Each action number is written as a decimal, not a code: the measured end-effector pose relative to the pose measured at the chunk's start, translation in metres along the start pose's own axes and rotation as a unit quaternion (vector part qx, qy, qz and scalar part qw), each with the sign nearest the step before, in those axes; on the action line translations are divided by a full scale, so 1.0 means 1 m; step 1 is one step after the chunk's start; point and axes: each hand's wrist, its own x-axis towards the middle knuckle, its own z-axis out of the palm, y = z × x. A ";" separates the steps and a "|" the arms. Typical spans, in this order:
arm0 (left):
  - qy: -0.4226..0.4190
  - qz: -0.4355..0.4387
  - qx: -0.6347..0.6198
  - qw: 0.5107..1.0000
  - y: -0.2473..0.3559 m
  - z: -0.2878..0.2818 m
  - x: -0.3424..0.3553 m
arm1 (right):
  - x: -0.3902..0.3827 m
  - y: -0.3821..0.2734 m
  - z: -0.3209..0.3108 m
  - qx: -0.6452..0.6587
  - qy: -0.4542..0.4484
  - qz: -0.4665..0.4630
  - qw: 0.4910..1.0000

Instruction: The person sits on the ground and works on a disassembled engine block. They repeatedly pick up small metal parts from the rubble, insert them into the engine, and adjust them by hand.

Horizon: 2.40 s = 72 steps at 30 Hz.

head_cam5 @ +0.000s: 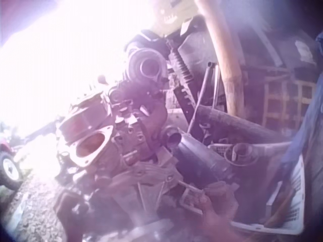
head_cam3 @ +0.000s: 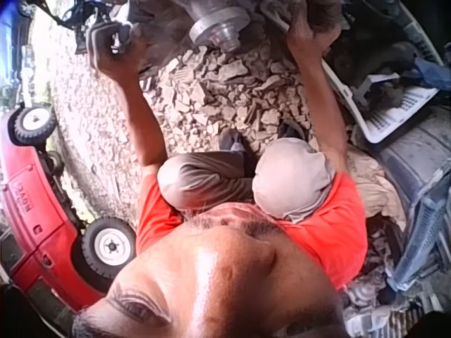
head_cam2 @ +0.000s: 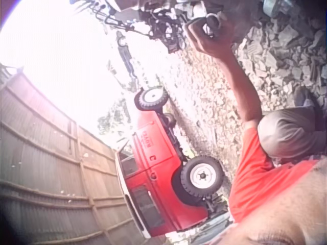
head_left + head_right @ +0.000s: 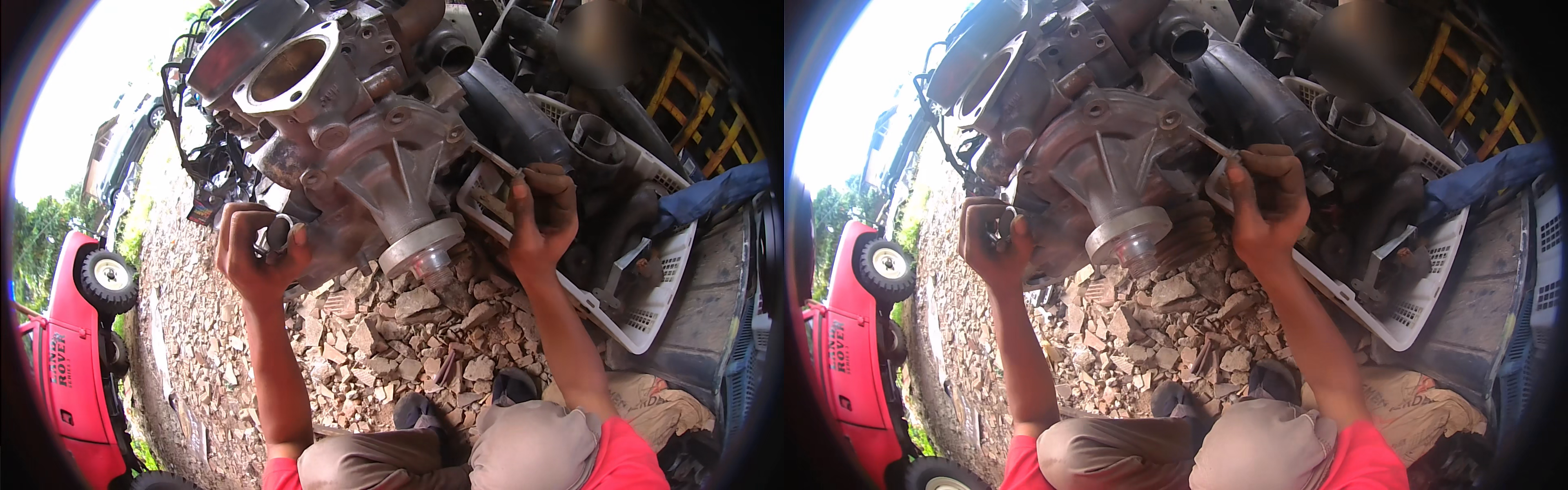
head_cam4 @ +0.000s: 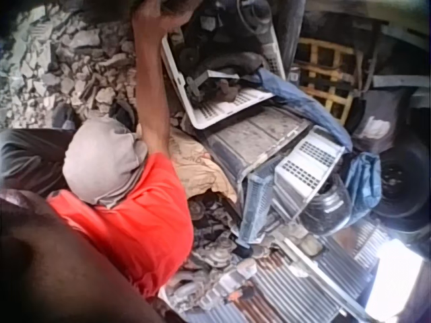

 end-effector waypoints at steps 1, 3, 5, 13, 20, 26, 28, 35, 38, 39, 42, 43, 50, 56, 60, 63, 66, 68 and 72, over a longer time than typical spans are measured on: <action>0.004 -0.005 -0.009 1.000 -0.001 0.001 0.000 | -0.003 -0.003 -0.002 0.070 0.025 0.076 0.994; 0.002 -0.009 -0.025 1.000 -0.001 0.002 0.001 | -0.008 -0.003 -0.012 0.089 0.011 0.137 0.986; -0.007 -0.018 -0.029 0.999 -0.002 0.002 -0.001 | -0.012 -0.005 -0.018 0.120 -0.013 0.190 0.974; 0.129 -0.207 -0.155 0.957 0.031 -0.023 -0.039 | -0.065 0.011 -0.034 -0.137 -0.318 0.301 0.889; -0.260 -0.448 -0.268 0.813 0.102 -0.003 -0.209 | -0.205 0.065 -0.042 -0.177 -0.545 0.402 0.714; -0.147 -0.792 -0.486 0.340 0.104 0.025 -0.258 | -0.246 0.080 -0.059 -0.280 -0.581 0.395 0.655; -0.158 -0.761 -0.531 0.337 0.097 0.018 -0.256 | -0.218 0.065 -0.041 -0.226 -0.571 0.364 0.701; -0.267 -0.683 -0.536 0.419 0.096 0.014 -0.210 | -0.156 0.008 0.003 -0.170 -0.476 0.287 0.814; -0.300 -0.665 -0.548 0.410 0.101 0.017 -0.199 | -0.160 0.008 0.002 -0.155 -0.495 0.307 0.798; -0.309 -0.658 -0.555 0.404 0.102 0.018 -0.196 | -0.159 0.009 0.000 -0.147 -0.504 0.306 0.794; -0.310 -0.671 -0.540 0.403 0.099 0.016 -0.199 | -0.149 0.010 -0.003 -0.132 -0.497 0.346 0.785; -0.345 -0.660 -0.508 0.433 0.091 0.017 -0.208 | -0.140 0.009 -0.004 -0.159 -0.496 0.347 0.780; -0.302 -0.628 -0.477 0.535 0.081 0.004 -0.197 | -0.105 0.019 -0.020 -0.086 -0.405 0.403 0.816; -0.243 -0.633 -0.512 0.527 0.077 -0.001 -0.184 | -0.097 0.008 -0.017 -0.051 -0.385 0.429 0.815; -0.221 -0.641 -0.502 0.537 0.078 -0.004 -0.180 | -0.099 0.005 -0.013 -0.034 -0.375 0.389 0.841; -0.204 -0.650 -0.506 0.529 0.075 -0.008 -0.181 | -0.099 0.004 -0.012 -0.014 -0.368 0.395 0.842; -0.192 -0.645 -0.524 0.521 0.075 -0.010 -0.179 | -0.100 0.004 -0.012 -0.001 -0.359 0.393 0.846; -0.190 -0.634 -0.531 0.530 0.077 -0.012 -0.171 | -0.099 0.003 -0.013 -0.013 -0.362 0.391 0.846; -0.231 -0.559 -0.454 0.654 0.071 -0.025 -0.150 | -0.079 -0.008 -0.016 -0.042 -0.376 0.398 0.836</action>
